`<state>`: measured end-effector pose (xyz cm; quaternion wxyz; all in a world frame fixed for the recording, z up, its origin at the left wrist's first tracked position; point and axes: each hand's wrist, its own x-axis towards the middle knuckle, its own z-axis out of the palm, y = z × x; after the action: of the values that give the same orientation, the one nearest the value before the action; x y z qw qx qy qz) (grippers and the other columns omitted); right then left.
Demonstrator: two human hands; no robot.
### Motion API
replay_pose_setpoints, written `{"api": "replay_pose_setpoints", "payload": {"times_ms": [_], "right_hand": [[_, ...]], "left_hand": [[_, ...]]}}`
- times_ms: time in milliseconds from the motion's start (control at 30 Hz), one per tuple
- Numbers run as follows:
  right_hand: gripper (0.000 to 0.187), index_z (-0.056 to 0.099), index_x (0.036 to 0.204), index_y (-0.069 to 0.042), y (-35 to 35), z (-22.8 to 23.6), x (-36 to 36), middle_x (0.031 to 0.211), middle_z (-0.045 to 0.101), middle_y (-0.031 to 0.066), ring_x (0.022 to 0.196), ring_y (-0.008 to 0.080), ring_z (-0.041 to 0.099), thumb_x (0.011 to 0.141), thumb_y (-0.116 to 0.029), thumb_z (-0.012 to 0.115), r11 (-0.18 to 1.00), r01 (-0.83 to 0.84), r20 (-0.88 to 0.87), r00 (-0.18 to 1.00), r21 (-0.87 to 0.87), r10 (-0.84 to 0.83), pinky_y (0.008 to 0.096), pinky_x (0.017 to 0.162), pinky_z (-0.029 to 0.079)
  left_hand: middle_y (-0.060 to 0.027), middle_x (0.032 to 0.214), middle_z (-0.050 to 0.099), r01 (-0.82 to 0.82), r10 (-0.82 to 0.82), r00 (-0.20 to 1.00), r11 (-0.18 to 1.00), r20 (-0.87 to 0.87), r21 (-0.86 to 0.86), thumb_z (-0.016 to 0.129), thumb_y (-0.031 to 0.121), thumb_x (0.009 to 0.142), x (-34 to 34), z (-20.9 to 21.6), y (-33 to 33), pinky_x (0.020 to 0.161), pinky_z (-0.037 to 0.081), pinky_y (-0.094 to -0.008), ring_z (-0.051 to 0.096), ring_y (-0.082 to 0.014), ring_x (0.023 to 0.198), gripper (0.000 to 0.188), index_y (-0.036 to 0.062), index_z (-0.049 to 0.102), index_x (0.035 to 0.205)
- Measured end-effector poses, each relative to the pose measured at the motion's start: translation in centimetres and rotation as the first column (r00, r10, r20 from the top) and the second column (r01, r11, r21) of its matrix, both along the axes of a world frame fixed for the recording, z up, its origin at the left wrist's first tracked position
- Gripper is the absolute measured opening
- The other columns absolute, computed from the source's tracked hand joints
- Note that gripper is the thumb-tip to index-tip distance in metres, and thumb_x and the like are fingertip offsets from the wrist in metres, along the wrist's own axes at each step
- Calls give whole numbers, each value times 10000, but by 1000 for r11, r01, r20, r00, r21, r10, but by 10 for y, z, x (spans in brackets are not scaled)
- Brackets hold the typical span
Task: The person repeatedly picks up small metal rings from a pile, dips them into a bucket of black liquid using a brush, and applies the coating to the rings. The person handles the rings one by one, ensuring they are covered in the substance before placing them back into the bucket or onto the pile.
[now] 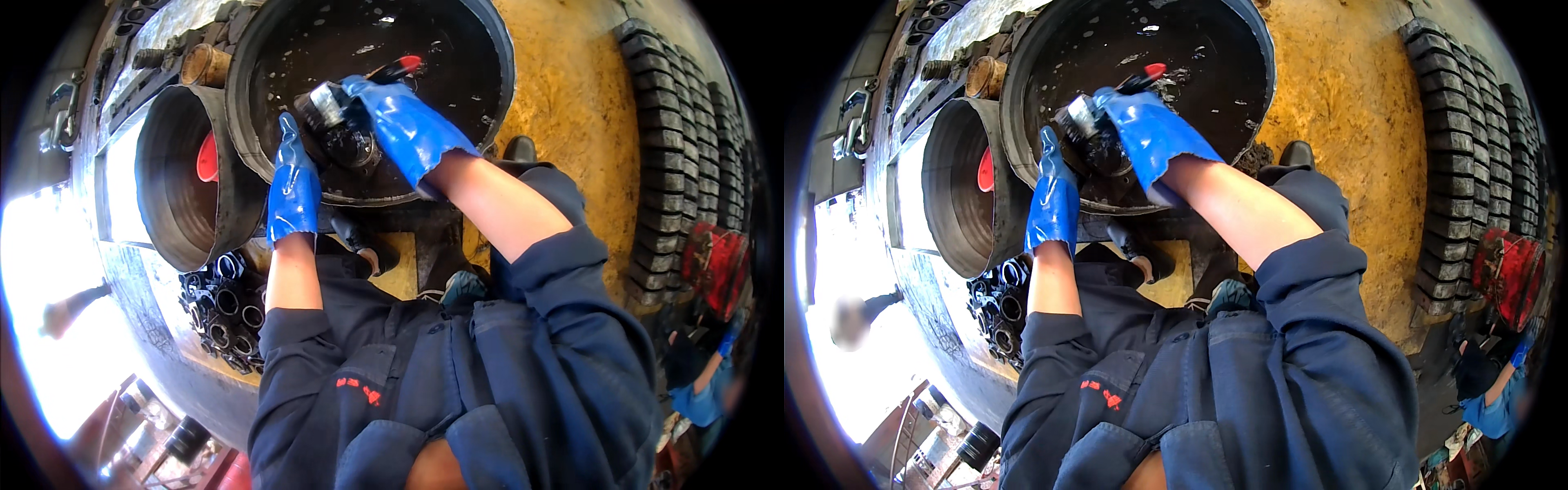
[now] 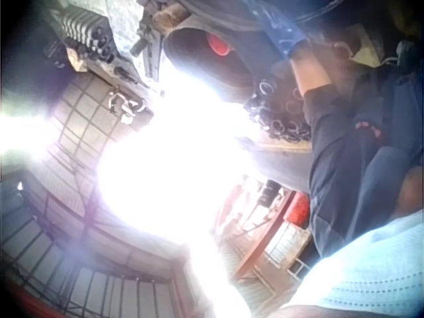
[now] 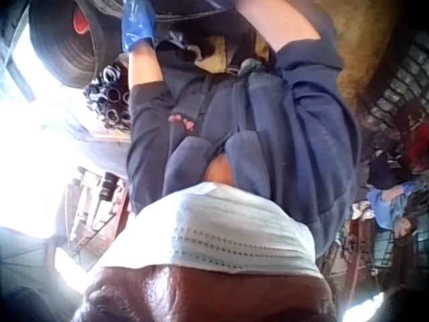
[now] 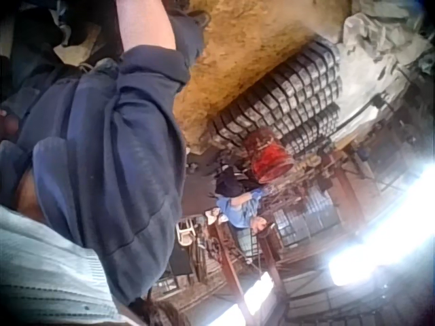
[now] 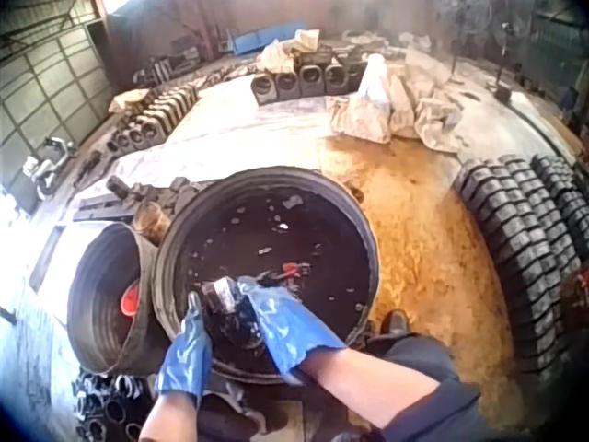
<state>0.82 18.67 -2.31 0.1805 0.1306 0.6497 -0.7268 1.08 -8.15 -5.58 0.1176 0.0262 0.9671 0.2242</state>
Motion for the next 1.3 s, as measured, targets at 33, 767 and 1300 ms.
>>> {"api": "replay_pose_setpoints", "payload": {"times_ms": [33, 767, 1300], "right_hand": [[270, 723, 1023, -74, -5, 0, 2, 863, 721, 116, 794, 253, 678, 986, -328, 641, 999, -52, -16, 998, 7, 53, 378, 746, 520], [360, 737, 1078, -26, 23, 10, 14, 968, 748, 116, 895, 224, 688, 956, -361, 683, 1000, 3, 299, 954, 5, -4, 379, 831, 523], [382, 698, 1230, -181, 25, -2, -6, 1101, 751, 95, 971, 325, 732, 854, -209, 760, 687, 70, -610, 532, 724, 588, 403, 796, 594]], "left_hand": [[-136, 1116, 666, 1, -1, 1000, 1000, 2, -3, 434, 155, 1091, 1, 0, -1, 915, 491, -274, 599, -167, 970, 441, -15, 491, 1494], [-106, 1009, 686, -364, 285, 931, 737, 227, 569, 512, 320, 1065, -36, 11, 43, 808, 506, -315, 610, -170, 860, 417, -5, 587, 1316], [14, 798, 534, -459, 294, 885, 685, 361, 566, 635, 597, 1003, -39, 49, 64, 656, 397, -304, 425, -101, 738, 628, -25, 709, 1050]]}}
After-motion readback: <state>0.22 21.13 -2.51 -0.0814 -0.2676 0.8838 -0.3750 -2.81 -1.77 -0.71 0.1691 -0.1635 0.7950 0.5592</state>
